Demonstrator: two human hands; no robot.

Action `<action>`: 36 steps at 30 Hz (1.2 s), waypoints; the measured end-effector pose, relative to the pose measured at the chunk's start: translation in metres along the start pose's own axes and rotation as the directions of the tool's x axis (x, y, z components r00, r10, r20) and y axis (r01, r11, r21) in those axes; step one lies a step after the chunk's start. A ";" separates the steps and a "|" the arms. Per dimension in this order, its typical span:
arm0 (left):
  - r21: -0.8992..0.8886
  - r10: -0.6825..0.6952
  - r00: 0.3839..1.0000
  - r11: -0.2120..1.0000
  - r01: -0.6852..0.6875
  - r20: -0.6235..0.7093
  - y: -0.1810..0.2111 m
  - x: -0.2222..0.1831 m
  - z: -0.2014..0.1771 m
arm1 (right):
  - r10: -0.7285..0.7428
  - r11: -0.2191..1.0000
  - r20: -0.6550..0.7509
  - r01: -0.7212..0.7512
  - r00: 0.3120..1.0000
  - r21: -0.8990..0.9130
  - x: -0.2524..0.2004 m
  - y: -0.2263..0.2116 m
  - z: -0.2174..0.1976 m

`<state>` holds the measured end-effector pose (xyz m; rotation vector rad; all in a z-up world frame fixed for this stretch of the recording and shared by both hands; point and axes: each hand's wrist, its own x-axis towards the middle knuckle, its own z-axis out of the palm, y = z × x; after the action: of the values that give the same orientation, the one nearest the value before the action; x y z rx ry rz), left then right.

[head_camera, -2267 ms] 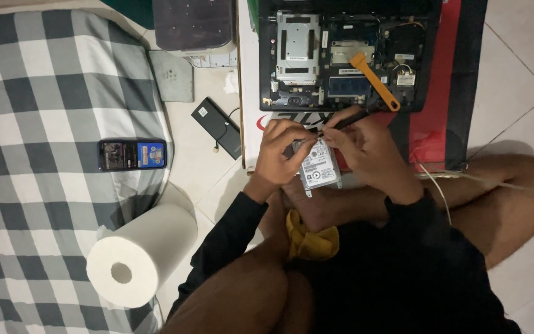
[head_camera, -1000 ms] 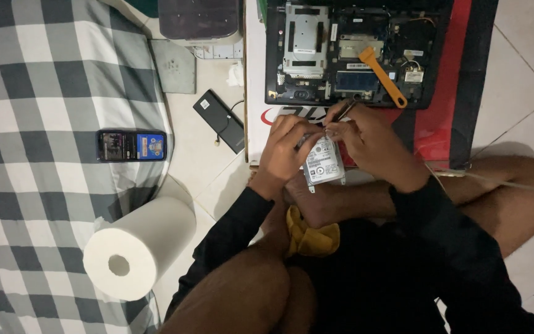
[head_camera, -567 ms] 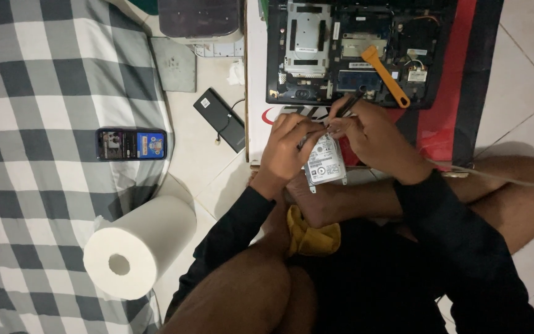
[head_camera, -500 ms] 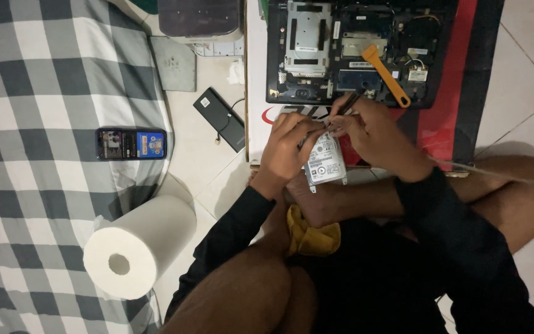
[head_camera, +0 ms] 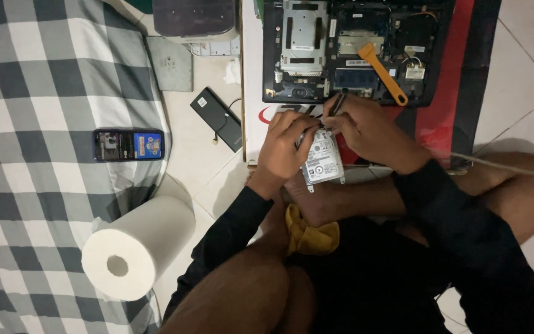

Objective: The person sits cross-legged on the floor and uses a screwdriver to remove and reinsert screws on a hard drive. They repeatedly pick up the drive, loosen screws, place the drive down, and then tighten the screws again.

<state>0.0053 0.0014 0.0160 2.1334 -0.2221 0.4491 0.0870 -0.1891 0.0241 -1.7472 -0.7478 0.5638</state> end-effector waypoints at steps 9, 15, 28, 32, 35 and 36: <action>0.020 -0.020 1.000 1.000 0.020 0.003 -0.007 -0.005 0.005 | -0.043 0.995 0.109 0.052 0.993 -0.082 0.009 0.007 -0.014; 0.043 -0.001 1.000 0.999 0.001 0.003 -0.010 -0.005 0.007 | -0.090 0.996 0.144 0.092 0.986 -0.009 0.004 0.005 -0.018; 0.046 -0.030 0.999 0.999 0.028 0.030 -0.004 -0.001 0.008 | -0.126 0.988 0.067 0.131 0.990 -0.086 -0.006 0.025 -0.009; 0.047 -0.034 0.999 0.998 0.033 0.024 -0.005 -0.002 0.009 | -0.137 0.987 0.070 0.142 0.988 -0.080 -0.007 0.024 -0.010; 0.040 -0.035 0.999 0.999 0.034 0.014 -0.007 -0.003 0.010 | -0.149 0.987 0.072 0.153 0.986 -0.058 -0.006 0.028 -0.010; 0.043 -0.032 0.999 0.999 0.031 0.018 -0.007 -0.003 0.010 | -0.150 0.987 0.069 0.153 0.986 -0.044 -0.006 0.031 -0.009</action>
<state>0.0068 -0.0026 0.0039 2.1804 -0.1904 0.4195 0.0953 -0.2058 -0.0028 -1.7065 -0.9387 0.5046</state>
